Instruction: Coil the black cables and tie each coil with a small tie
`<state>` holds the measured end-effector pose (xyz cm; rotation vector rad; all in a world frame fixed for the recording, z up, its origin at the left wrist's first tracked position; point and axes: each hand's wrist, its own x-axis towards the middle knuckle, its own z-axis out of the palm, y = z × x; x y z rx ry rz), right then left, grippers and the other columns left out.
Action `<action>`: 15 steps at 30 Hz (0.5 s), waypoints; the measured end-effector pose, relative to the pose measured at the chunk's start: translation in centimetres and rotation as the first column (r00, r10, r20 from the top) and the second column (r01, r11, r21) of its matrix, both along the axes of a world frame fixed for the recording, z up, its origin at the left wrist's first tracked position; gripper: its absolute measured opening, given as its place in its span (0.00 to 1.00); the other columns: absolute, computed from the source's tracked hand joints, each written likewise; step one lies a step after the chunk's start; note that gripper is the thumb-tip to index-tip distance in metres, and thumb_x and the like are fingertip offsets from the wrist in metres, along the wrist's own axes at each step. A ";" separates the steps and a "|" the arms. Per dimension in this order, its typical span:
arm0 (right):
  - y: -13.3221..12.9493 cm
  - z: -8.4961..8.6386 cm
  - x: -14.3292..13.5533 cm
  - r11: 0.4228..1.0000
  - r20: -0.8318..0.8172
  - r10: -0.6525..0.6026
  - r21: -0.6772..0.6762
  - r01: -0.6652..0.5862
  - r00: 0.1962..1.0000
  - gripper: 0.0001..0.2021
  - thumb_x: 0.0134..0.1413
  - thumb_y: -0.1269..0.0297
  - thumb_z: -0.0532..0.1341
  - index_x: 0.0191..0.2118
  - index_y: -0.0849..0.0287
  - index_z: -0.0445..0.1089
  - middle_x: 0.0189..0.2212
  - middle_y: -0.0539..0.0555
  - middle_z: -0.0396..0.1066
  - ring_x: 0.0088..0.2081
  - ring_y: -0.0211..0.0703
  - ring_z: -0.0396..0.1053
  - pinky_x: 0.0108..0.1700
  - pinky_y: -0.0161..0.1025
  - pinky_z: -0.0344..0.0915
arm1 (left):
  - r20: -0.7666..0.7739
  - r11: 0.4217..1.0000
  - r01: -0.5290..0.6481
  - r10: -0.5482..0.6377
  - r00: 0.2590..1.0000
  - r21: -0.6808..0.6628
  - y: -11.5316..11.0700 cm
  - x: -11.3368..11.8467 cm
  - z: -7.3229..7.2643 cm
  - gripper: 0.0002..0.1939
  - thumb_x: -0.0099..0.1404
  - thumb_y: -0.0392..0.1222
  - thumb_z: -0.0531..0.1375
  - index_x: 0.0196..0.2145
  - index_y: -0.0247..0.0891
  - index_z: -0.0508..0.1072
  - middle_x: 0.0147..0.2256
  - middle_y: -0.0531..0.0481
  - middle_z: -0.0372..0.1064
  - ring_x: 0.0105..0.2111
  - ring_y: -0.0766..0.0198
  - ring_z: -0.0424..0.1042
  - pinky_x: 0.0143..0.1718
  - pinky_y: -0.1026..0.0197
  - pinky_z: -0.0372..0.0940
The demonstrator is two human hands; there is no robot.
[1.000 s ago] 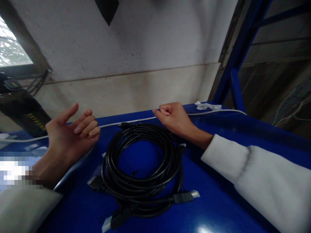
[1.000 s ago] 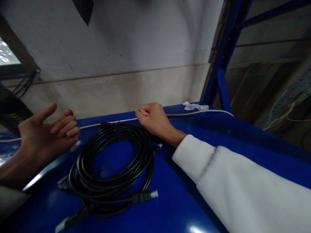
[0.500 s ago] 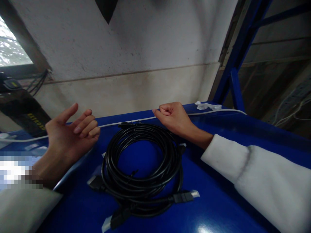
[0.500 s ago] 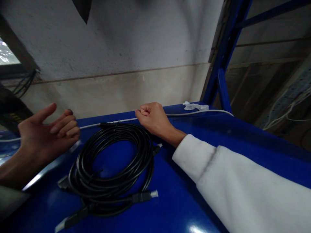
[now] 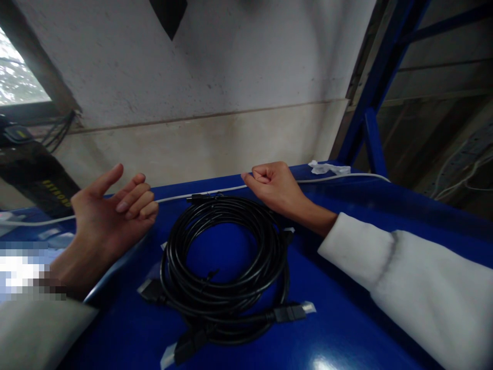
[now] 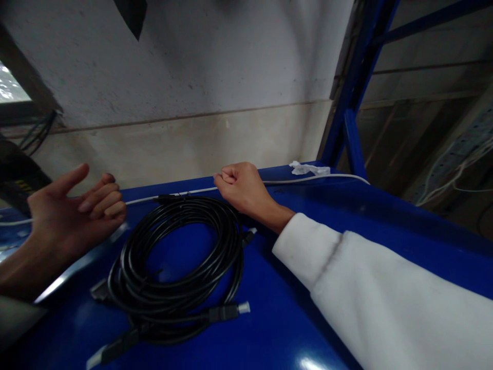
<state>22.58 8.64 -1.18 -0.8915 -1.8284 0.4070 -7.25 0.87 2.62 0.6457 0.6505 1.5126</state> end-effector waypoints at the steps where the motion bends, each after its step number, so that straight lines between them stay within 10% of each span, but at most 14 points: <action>1: 0.0 0.0 0.0 1.000 0.001 -0.001 0.001 0.001 1.000 0.25 0.60 0.67 0.61 0.21 0.54 0.43 0.19 0.42 0.41 0.23 0.32 0.42 0.26 0.38 0.43 | -0.011 1.000 0.002 -0.002 1.000 0.006 0.0 -0.1 0.0 0.08 0.76 0.43 0.54 0.38 0.41 0.67 0.16 0.60 0.51 0.13 0.67 0.55 0.16 0.60 0.55; 15: 0.0 0.1 0.0 1.000 -0.004 0.004 -0.009 -0.004 1.000 0.26 0.60 0.68 0.62 0.21 0.53 0.42 0.19 0.42 0.41 0.23 0.32 0.42 0.26 0.38 0.42 | -0.020 1.000 -0.013 0.013 1.000 0.012 0.2 0.1 0.0 0.06 0.75 0.42 0.56 0.38 0.41 0.67 0.16 0.60 0.50 0.13 0.66 0.56 0.16 0.59 0.57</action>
